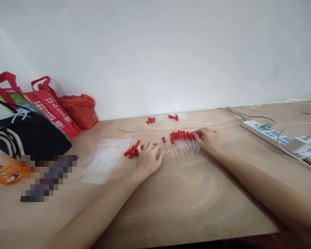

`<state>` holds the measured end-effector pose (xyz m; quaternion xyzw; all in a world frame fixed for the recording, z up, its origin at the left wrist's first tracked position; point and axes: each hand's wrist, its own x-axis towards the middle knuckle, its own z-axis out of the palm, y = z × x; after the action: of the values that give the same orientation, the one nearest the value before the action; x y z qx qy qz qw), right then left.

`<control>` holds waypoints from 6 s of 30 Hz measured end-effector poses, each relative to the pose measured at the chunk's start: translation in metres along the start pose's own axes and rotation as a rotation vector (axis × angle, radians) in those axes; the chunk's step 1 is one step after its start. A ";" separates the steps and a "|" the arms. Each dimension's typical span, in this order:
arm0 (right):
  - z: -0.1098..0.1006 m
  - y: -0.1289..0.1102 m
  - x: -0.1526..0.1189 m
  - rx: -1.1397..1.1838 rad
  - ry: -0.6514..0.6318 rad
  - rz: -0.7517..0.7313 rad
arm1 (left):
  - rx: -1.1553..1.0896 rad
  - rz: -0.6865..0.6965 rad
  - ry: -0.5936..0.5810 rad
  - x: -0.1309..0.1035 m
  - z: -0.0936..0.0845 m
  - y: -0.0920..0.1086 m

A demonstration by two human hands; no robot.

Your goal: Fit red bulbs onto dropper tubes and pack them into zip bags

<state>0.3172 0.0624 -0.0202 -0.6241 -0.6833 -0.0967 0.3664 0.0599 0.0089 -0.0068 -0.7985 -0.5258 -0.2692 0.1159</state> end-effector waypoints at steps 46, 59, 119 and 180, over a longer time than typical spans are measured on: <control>-0.010 0.043 -0.022 -0.285 -0.185 0.010 | -0.092 0.210 -0.044 -0.019 -0.016 0.004; -0.017 0.026 -0.025 -0.029 0.001 -0.032 | -0.141 0.212 -0.065 -0.021 -0.011 0.001; -0.014 -0.067 -0.061 0.637 -0.189 -0.648 | -0.232 0.448 0.013 -0.025 -0.006 0.006; -0.002 -0.016 -0.018 -0.185 -0.169 -0.284 | -0.057 -0.234 -0.253 0.061 0.026 0.033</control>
<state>0.3029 0.0436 -0.0248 -0.5585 -0.7809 -0.1571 0.2316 0.1163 0.0544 0.0089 -0.7623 -0.6177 -0.1931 -0.0059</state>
